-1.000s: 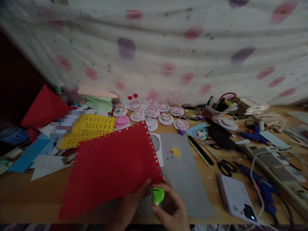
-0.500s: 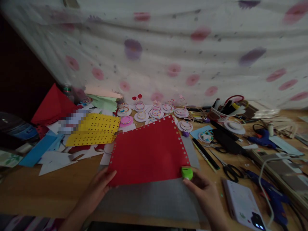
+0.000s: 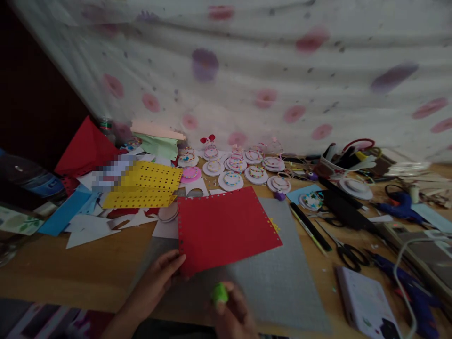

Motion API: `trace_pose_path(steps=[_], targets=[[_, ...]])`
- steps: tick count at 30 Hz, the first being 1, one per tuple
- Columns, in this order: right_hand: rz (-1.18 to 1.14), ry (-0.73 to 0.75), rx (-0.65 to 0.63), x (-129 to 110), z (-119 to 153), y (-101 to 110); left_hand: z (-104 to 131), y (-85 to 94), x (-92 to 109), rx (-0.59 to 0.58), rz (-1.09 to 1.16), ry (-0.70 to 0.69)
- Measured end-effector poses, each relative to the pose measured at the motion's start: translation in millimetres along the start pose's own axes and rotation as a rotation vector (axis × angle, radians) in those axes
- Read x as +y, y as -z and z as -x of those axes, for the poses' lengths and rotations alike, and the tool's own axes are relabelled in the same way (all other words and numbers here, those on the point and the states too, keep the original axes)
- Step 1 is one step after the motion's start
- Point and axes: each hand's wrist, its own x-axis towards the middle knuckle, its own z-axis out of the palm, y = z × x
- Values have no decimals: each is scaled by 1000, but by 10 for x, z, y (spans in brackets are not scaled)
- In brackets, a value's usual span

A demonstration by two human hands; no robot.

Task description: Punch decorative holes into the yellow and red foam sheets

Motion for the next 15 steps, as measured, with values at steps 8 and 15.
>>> trace_pose_path(steps=[8, 15], targets=[[-195, -242, -311, 75, 71, -496, 122, 33, 90, 27, -304, -52], [-184, -425, -185, -80, 104, -543, 187, -38, 140, -1, -277, -50]])
